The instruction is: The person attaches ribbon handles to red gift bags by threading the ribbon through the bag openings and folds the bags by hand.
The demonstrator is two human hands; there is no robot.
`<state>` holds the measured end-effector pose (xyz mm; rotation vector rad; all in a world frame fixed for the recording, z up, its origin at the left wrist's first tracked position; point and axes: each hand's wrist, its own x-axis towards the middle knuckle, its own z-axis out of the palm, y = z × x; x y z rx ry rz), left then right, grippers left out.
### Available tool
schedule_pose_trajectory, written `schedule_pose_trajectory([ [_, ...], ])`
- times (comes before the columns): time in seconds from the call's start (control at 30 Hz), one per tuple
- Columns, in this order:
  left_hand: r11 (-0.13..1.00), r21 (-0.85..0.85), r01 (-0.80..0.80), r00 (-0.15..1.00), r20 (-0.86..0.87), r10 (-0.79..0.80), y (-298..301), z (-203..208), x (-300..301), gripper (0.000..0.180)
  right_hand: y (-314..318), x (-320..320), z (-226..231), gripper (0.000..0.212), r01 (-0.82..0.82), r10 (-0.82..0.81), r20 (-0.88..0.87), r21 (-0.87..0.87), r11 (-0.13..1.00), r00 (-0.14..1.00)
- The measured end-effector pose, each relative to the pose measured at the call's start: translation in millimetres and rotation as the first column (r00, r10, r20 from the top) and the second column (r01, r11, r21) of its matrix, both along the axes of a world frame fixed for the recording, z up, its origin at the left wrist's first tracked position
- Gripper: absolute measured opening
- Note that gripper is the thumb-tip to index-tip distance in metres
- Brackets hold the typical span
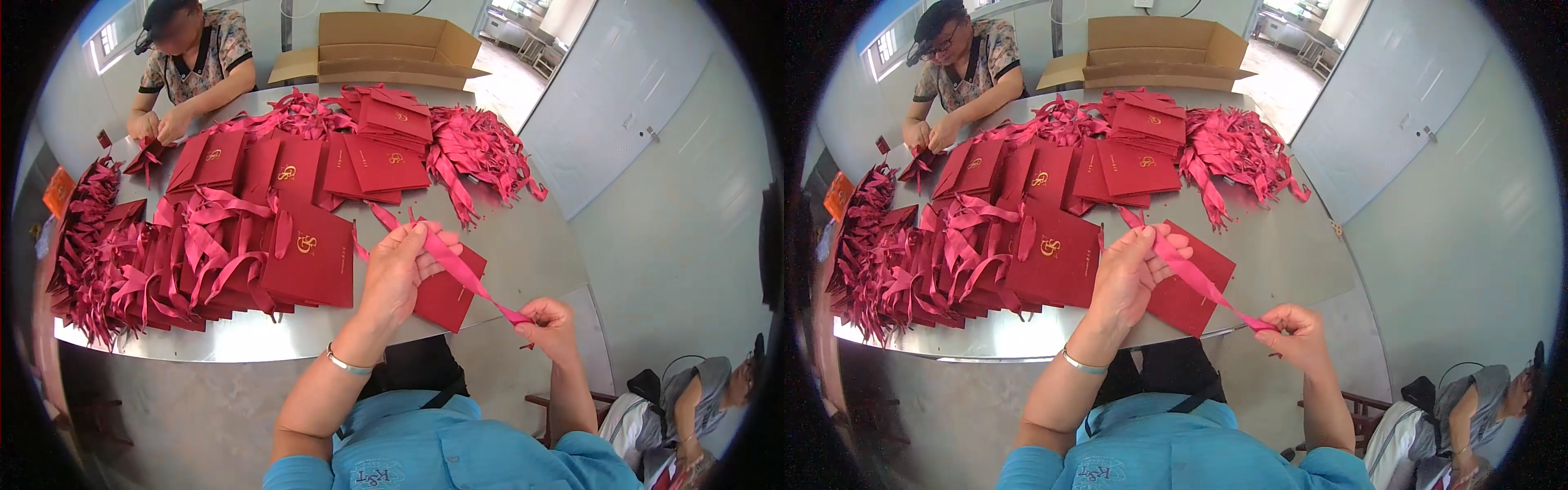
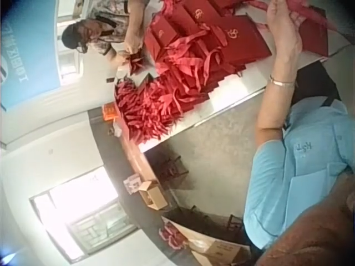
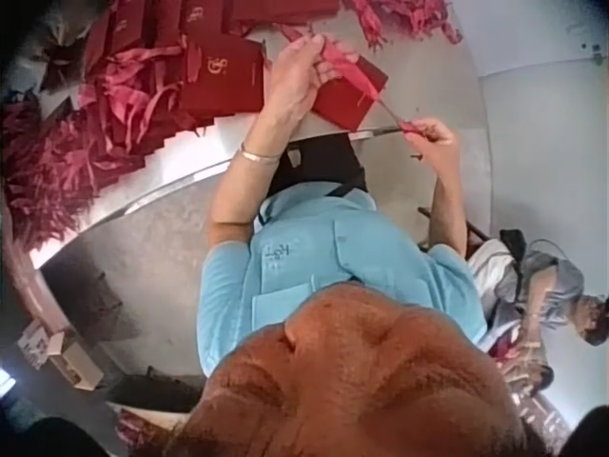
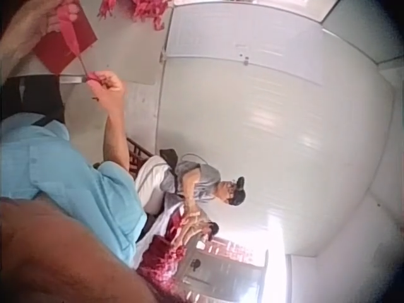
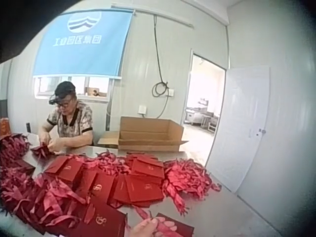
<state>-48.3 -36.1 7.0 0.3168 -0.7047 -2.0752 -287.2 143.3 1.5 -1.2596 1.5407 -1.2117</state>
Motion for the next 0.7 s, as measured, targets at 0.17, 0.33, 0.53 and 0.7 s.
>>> schedule_pose_trajectory([
  [0.17, 0.994, -0.033, 0.106, 0.992, -0.066, -0.108, 15, -11, 1, 0.02, -31, 24, 14, 0.028, -0.185, 0.143, -0.178, -0.251, 0.95, 0.974],
  [0.33, 0.926, 0.001, 0.377, 0.911, 0.178, -0.371, 61, 3, -4, 0.016, -53, 67, 30, 0.028, -0.166, 0.15, -0.078, -0.284, 0.944, 0.986],
  [0.53, 0.892, 0.006, 0.452, 0.883, 0.138, -0.448, 63, -8, 2, 0.018, -54, 73, 5, 0.023, -0.126, 0.203, 0.432, -0.201, 0.971, 0.879],
  [0.7, 0.868, -0.038, 0.495, 0.854, 0.204, -0.478, 55, -9, 2, 0.019, -65, 78, 3, 0.012, -0.043, 0.121, 0.54, -0.154, 0.987, 0.833],
])
